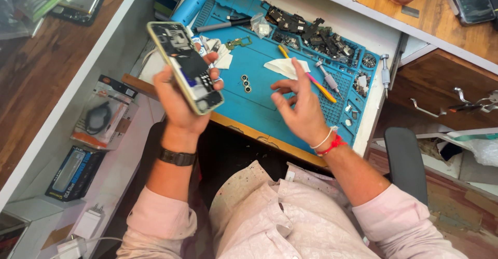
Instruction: The person reassembles a disassembled smartphone by placing a black internal component onto the motherboard. They use a toothbrush to clean the interior, then apply a substance from a blue glue gun to the edges. After wiping the surface with a tissue, they connect a charging cable and power on the device.
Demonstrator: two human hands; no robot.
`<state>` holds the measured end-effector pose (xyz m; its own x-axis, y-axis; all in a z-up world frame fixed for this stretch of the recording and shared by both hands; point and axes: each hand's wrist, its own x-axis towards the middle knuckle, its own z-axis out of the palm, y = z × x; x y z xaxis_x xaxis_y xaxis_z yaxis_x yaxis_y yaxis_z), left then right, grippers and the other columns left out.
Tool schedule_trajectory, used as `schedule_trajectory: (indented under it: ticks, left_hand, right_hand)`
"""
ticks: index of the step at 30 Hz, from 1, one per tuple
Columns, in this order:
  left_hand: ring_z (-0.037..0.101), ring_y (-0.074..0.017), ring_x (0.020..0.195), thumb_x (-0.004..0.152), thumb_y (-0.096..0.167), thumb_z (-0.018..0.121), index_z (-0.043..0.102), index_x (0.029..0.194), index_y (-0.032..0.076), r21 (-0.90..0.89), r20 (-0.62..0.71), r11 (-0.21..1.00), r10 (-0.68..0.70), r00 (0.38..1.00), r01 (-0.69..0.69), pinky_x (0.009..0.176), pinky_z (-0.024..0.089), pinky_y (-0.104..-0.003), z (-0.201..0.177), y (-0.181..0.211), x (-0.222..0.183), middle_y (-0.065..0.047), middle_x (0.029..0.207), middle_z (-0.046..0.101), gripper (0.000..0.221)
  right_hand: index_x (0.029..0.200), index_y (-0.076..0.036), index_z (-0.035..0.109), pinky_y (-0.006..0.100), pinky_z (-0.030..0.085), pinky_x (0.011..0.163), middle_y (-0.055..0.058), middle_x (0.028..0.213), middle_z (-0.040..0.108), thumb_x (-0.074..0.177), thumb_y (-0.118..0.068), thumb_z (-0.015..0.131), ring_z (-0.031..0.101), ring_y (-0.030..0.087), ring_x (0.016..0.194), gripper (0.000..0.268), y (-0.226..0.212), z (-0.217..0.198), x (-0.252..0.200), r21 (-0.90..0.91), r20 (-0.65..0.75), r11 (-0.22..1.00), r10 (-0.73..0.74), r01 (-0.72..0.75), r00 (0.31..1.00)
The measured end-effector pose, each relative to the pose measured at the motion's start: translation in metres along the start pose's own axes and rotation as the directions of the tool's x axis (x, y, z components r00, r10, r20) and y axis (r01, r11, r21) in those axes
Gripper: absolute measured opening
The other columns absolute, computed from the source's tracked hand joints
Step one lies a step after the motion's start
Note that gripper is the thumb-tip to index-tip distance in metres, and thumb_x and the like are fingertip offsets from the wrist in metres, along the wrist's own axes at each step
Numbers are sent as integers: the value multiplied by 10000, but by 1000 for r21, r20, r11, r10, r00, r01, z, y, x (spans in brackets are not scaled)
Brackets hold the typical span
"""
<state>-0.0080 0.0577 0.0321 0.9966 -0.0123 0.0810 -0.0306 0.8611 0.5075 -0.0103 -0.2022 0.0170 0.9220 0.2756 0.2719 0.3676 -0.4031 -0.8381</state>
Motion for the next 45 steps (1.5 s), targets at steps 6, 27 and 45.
schedule_trajectory:
  ticks: [6, 27, 45]
  left_hand:
    - [656, -256, 1011, 1020, 585, 457, 503, 1428, 5, -98, 31, 994, -50, 998, 53, 826, 588, -399, 5, 12, -11, -171, 1232, 609, 711]
    - [585, -201, 943, 1021, 701, 429, 476, 1495, 12, -99, 187, 956, -253, 949, 275, 782, 535, -353, 2, -12, -11, -117, 1066, 609, 837]
    - [531, -156, 823, 1077, 632, 509, 464, 1406, 5, -165, 321, 901, -335, 886, 401, 706, 471, -295, -10, -39, -15, -66, 985, 534, 710]
  right_hand:
    - [1525, 6, 260, 342, 566, 661, 86, 1198, 734, 923, -134, 665, 718, 221, 735, 739, -12, 4, 3, -225, 90, 962, 182, -158, 979]
    - [1102, -19, 701, 418, 503, 940, 127, 1129, 690, 913, -135, 705, 606, 336, 1073, 222, -15, 4, 4, -426, 264, 867, -152, 257, 953]
    - [1357, 4, 578, 460, 492, 1120, 185, 1419, 566, 949, -185, 735, 581, 369, 1323, 476, -32, -2, -7, -258, 94, 818, -509, 515, 856]
